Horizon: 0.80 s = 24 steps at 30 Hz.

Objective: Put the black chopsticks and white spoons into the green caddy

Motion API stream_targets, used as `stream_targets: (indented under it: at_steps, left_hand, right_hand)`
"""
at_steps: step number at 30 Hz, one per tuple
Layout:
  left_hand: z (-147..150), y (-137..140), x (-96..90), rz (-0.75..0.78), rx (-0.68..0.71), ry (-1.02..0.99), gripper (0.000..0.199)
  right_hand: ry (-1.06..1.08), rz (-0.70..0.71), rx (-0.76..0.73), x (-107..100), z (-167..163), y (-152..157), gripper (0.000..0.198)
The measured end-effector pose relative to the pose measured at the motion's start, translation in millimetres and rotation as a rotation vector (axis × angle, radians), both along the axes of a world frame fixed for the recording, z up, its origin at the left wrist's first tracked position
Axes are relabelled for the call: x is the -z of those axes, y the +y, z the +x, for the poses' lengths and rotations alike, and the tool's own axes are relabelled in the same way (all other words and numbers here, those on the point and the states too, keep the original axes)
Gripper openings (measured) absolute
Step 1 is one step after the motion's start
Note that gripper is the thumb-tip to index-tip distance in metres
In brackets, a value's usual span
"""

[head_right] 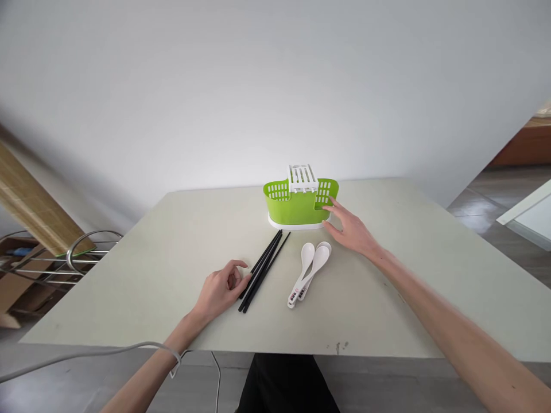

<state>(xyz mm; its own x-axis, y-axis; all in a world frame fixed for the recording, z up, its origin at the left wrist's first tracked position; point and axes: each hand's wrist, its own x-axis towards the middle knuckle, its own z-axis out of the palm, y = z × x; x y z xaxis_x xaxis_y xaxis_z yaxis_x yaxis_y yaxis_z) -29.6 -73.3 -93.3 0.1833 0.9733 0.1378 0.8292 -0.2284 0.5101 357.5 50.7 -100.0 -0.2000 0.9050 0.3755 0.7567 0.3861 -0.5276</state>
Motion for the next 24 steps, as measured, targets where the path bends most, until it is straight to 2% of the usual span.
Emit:
stream_targets:
  at_steps: [3,7,11,13,16,19,24]
  left_hand:
    - [-6,6,-8.0,-0.020,0.029,0.034,0.027]
    - [-14,19,-29.0,-0.070,0.048,0.096,0.031]
    - [-4,29,-42.1,-0.109,0.037,0.167,0.040]
    - [5,33,-44.0,-0.115,0.033,0.241,0.037]
    - [11,41,-47.6,-0.137,0.014,0.366,0.024]
    - [3,49,-56.2,-0.166,-0.004,0.502,0.018]
    - [-18,55,-71.2,-0.255,-0.039,0.610,0.028]
  right_hand:
    - [0.072,0.048,0.018,4,6,-11,0.053]
    - [0.196,0.047,0.126,25,15,-21,0.056]
    - [0.272,0.012,0.210,46,22,-25,0.053]
    - [0.309,0.024,0.222,51,24,-24,0.048]
    - [0.374,0.051,0.226,53,26,-22,0.043]
    - [0.407,0.056,0.232,52,26,-21,0.041]
    - [0.422,0.025,0.249,47,24,-23,0.036]
